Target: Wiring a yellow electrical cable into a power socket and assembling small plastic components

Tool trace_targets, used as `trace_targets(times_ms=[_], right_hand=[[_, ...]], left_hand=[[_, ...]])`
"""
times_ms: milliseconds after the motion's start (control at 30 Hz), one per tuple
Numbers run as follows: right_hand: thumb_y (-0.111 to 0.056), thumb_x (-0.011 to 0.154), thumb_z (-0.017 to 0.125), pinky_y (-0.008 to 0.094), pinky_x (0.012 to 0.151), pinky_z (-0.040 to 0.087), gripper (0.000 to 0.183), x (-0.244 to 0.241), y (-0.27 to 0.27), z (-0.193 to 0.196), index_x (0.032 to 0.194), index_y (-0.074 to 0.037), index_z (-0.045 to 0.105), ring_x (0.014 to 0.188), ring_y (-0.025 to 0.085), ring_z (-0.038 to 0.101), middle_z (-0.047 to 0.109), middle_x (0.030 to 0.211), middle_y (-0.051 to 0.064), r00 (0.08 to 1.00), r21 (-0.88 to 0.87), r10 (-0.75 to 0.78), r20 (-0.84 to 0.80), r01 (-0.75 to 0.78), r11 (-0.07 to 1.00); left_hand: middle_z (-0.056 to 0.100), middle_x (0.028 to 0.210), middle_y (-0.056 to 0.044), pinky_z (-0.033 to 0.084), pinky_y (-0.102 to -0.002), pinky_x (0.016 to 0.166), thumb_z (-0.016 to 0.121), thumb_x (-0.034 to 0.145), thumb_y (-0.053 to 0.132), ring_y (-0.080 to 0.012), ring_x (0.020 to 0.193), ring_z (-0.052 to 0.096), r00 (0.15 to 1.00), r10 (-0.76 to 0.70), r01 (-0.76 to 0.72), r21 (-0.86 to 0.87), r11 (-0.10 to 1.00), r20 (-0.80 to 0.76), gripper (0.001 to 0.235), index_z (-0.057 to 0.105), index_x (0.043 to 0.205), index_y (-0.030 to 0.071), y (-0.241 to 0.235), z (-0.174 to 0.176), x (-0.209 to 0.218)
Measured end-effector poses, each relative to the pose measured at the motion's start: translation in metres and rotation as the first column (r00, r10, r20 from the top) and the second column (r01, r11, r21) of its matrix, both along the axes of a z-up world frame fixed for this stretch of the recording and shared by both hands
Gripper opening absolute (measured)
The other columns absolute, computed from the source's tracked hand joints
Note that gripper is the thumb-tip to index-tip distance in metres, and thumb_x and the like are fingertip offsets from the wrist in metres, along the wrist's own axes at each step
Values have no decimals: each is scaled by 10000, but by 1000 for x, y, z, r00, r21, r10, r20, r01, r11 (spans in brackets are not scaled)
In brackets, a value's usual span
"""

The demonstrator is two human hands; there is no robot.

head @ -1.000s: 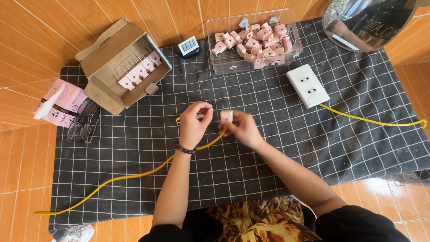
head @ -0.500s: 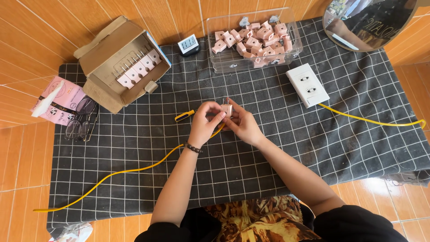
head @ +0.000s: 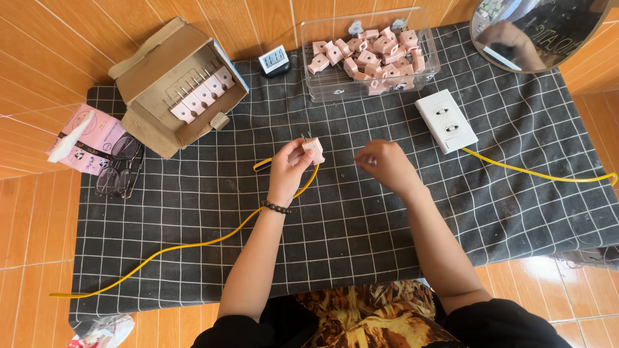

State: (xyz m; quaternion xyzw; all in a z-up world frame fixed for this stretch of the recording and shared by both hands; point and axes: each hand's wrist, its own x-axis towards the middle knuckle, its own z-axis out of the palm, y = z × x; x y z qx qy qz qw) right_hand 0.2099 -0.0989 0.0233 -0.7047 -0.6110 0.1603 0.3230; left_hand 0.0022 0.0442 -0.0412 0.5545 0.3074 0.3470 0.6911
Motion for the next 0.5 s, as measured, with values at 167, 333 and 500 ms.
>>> trace_targets(times_ms=[167,333,500], right_hand=[[-124,781,835,425,777,596,183,6,1,-24,936,-37,795,783,325,760,775,860,145,996,-210,86,29,-78,975],[-155,778,851,425,725,597,182,-13,8,-17,932,-74,799,760,318,753,762,866,122,983,-145,142,113,-125,982],[-192,822,828,381,720,609,101,-18,14,-52,896,-127,808,778,270,763,750,887,49,976,-208,118,185,-78,975]], left_hand=[[698,1224,-249,632,-372,897,790,954,136,-315,1128,722,999,-23,23,-30,999,-23,489,595,1370,-31,-3,2,4],[687,1244,-252,630,-386,904,798,947,125,-316,1143,712,999,-29,28,-44,999,-23,513,584,1381,-45,-3,-4,6],[699,1214,-239,642,-384,875,807,936,120,-278,1100,721,999,-35,35,-31,999,-5,502,603,1368,-37,-9,2,7]])
